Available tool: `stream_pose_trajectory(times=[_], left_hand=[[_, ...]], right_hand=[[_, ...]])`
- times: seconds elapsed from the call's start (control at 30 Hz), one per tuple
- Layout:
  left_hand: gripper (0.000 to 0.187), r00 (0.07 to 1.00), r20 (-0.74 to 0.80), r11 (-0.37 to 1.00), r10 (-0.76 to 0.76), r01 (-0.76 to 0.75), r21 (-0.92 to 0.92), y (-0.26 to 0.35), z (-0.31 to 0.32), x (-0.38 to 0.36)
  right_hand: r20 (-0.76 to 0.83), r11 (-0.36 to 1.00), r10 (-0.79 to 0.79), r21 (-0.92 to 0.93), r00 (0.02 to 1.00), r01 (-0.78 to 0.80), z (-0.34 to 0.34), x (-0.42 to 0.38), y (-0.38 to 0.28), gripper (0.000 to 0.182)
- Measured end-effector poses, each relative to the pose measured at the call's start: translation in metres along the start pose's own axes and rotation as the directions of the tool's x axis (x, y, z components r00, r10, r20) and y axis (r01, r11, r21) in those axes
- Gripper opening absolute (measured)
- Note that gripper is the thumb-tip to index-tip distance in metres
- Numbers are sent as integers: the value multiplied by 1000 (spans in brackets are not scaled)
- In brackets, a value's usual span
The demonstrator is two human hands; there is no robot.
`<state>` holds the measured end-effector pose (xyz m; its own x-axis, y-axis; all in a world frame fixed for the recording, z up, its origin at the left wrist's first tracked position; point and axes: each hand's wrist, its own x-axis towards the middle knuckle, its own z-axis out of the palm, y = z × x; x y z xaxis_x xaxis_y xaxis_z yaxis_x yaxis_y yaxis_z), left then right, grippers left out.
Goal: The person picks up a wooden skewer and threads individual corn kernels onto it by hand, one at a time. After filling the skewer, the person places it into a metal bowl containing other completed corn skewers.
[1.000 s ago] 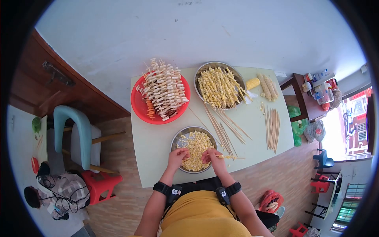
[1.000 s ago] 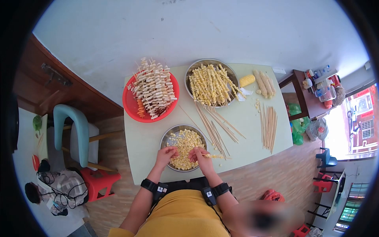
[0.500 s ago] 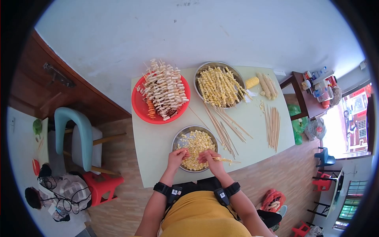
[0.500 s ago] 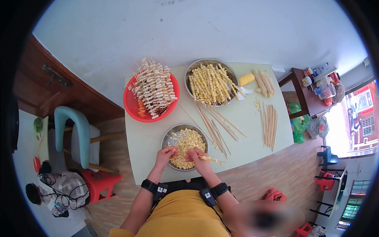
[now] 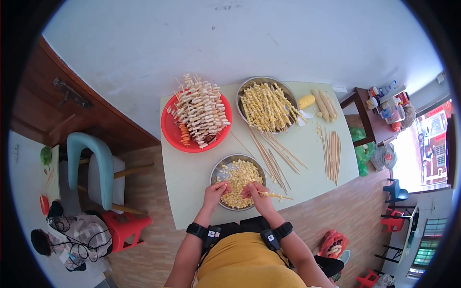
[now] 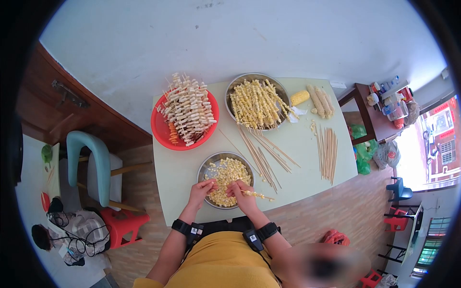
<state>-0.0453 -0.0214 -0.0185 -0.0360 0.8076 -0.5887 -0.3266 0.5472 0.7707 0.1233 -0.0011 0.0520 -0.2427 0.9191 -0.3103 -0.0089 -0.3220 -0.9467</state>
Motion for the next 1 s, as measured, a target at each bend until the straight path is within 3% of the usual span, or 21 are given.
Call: stream_pose_trajectory(times=[0.77,0.87,1.0], left_hand=[[23,998,-32,986,-63,57,-159,3,-1,3],[24,997,1,968,-78,76,-241,6,-5,1],[24,987,93,918,-128,153,-366,10,-12,0]], right_hand=[[12,1000,6,8,1000,-7,2,3,8,22],[17,997,3,73,1000,-4,0,5,11,25],[-4,959,120,257,993,-115,-1,5,5,30]])
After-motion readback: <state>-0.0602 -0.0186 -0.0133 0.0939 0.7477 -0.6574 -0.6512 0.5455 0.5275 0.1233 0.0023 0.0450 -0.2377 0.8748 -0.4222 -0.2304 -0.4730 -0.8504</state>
